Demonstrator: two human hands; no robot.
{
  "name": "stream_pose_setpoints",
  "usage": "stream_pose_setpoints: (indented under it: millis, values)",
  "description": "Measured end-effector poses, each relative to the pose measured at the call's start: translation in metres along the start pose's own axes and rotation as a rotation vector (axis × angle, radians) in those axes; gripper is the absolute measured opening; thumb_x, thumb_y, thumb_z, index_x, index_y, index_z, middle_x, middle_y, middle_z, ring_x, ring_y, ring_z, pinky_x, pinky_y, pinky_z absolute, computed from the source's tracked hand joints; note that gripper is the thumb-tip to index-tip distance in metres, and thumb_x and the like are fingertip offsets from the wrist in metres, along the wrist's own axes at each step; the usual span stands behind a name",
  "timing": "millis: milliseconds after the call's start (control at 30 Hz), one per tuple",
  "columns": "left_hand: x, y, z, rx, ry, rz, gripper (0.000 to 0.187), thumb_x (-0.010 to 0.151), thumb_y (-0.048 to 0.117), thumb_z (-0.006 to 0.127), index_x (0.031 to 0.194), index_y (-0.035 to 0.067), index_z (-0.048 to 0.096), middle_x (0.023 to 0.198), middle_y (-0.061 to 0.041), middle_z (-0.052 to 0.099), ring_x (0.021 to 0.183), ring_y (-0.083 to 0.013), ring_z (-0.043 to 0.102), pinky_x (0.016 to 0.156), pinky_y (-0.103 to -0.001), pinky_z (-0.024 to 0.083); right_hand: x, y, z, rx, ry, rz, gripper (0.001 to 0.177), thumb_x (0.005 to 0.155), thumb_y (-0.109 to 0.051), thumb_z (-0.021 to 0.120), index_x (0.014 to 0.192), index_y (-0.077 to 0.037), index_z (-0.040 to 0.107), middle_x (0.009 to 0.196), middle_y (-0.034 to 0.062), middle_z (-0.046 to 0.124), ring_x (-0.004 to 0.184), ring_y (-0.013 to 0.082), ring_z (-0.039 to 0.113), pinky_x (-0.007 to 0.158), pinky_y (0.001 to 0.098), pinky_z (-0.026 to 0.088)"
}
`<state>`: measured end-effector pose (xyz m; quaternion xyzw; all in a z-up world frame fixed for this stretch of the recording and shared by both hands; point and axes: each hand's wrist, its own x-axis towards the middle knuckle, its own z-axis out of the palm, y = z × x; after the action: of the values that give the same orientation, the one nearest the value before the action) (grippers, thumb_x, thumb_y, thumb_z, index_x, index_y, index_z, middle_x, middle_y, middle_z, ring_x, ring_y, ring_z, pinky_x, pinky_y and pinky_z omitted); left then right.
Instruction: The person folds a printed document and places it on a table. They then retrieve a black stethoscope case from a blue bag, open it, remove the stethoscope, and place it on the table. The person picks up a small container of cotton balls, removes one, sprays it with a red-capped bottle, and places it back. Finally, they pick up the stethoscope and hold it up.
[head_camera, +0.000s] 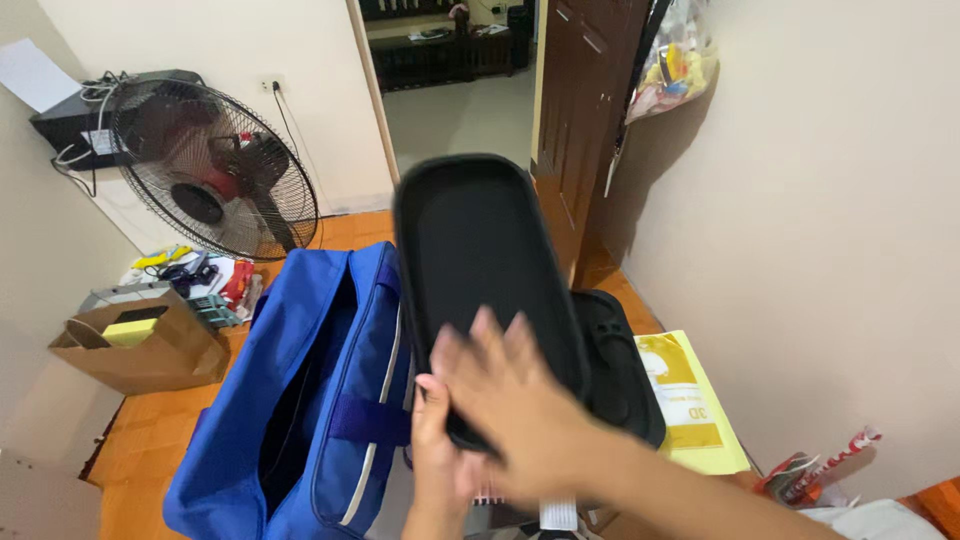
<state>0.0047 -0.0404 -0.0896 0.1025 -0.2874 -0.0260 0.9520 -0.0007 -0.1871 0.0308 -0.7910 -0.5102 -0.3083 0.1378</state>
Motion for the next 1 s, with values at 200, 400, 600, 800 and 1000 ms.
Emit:
stream_pose_setpoints:
  millis: [200,400,600,800,1000]
  values:
    - [0.006,0.002,0.022,0.292,0.548,-0.024,0.049,0.101,0.043,0.050,0.132,0.005,0.052,0.123,-0.015,0.066,0.113,-0.0282,0.067,0.098,-0.046,0.055,-0.005,0.005,-0.008,0.314,-0.249,0.253,0.078,0.101,-0.039,0.056,0.159,0.006,0.031,0.169,0.0239,0.028,0.160,0.0432,0.021,0.128,0.0533,0.015]
    - [0.010,-0.021,0.055,0.190,0.502,-0.136,0.057,0.099,0.042,0.048,0.141,0.005,0.048,0.133,-0.017,0.065,0.118,-0.0303,0.066,0.101,-0.047,0.054,0.039,0.072,-0.011,-0.136,0.094,0.510,0.087,0.100,-0.049,0.055,0.153,0.014,0.026,0.163,0.0346,0.020,0.152,0.0516,0.016,0.123,0.0559,0.015]
    - [0.004,-0.023,0.032,0.145,0.539,-0.111,0.052,0.103,0.041,0.048,0.140,0.005,0.046,0.131,-0.016,0.062,0.118,-0.0306,0.065,0.101,-0.049,0.054,0.049,0.055,0.004,-0.183,-0.058,0.281,0.084,0.099,-0.050,0.053,0.153,0.011,0.030,0.162,0.0326,0.025,0.151,0.0519,0.021,0.125,0.0573,0.015]
    - [0.010,-0.008,-0.002,0.152,0.666,0.062,0.051,0.103,0.036,0.048,0.147,0.011,0.048,0.141,-0.007,0.061,0.127,-0.0222,0.062,0.105,-0.041,0.048,0.005,0.010,0.003,0.901,-0.245,0.237,0.049,0.098,-0.010,0.060,0.146,-0.002,0.053,0.158,0.0287,0.048,0.151,0.0419,0.043,0.122,0.0469,0.038]
    - [0.011,-0.005,0.009,0.193,0.551,-0.041,0.063,0.100,0.045,0.048,0.146,0.003,0.046,0.143,-0.017,0.058,0.126,-0.0329,0.061,0.105,-0.051,0.049,0.027,0.089,0.000,0.410,0.217,0.316,0.049,0.087,0.003,0.047,0.133,-0.006,0.059,0.149,0.0200,0.056,0.149,0.0343,0.047,0.129,0.0438,0.036]
